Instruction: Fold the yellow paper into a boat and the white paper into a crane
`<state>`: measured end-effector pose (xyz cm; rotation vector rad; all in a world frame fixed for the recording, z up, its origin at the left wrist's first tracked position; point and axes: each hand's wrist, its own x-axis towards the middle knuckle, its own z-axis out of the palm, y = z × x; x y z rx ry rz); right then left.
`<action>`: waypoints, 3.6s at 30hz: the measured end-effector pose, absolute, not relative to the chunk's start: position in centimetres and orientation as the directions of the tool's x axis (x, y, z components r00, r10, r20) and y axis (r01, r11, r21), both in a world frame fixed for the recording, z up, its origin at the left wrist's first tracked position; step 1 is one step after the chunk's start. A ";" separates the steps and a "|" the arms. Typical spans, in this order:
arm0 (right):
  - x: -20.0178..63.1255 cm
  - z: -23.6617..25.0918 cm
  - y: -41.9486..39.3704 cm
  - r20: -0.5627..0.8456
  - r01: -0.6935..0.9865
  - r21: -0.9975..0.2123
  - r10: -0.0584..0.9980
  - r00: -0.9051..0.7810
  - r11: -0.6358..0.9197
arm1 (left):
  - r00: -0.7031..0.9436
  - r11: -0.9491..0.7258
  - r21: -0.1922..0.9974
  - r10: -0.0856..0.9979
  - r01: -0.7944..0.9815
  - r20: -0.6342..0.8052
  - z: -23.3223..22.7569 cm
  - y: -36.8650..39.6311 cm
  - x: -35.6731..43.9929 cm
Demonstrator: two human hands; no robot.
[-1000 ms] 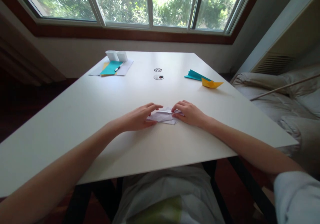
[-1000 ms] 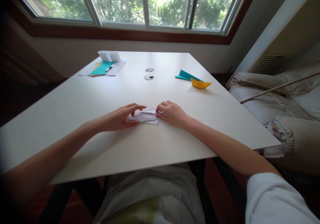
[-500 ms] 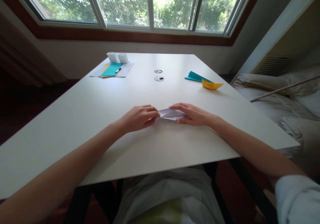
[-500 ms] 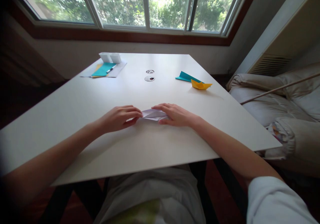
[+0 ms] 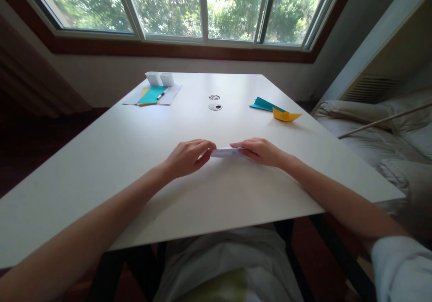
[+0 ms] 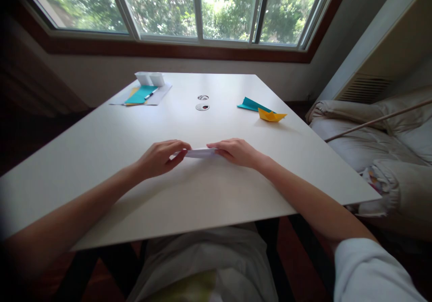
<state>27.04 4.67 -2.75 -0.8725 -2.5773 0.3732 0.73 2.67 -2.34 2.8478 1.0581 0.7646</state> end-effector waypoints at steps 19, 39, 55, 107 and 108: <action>26.1 -1.4 5.1 -0.195 0.651 -0.665 0.757 -0.624 0.366 | 0.734 -0.843 0.095 0.512 0.530 0.445 -2.0 2.5 1.5; 27.3 -2.4 5.4 0.309 0.606 -0.289 0.671 -0.674 0.741 | 0.874 -0.890 -0.028 0.441 0.455 0.205 -3.3 2.6 2.5; 26.1 -4.0 4.4 0.243 0.525 -0.130 0.540 -0.806 0.841 | 0.869 -0.886 0.035 0.460 0.462 0.181 -3.6 3.2 2.3; 24.2 -5.1 4.1 0.307 0.686 -0.390 0.789 -0.532 0.614 | 0.745 -0.784 0.260 0.618 0.563 0.249 -4.4 3.7 1.7; 24.2 -5.0 4.1 0.306 0.685 -0.391 0.789 -0.533 0.615 | 0.765 -0.802 0.237 0.596 0.548 0.246 -4.3 3.7 1.5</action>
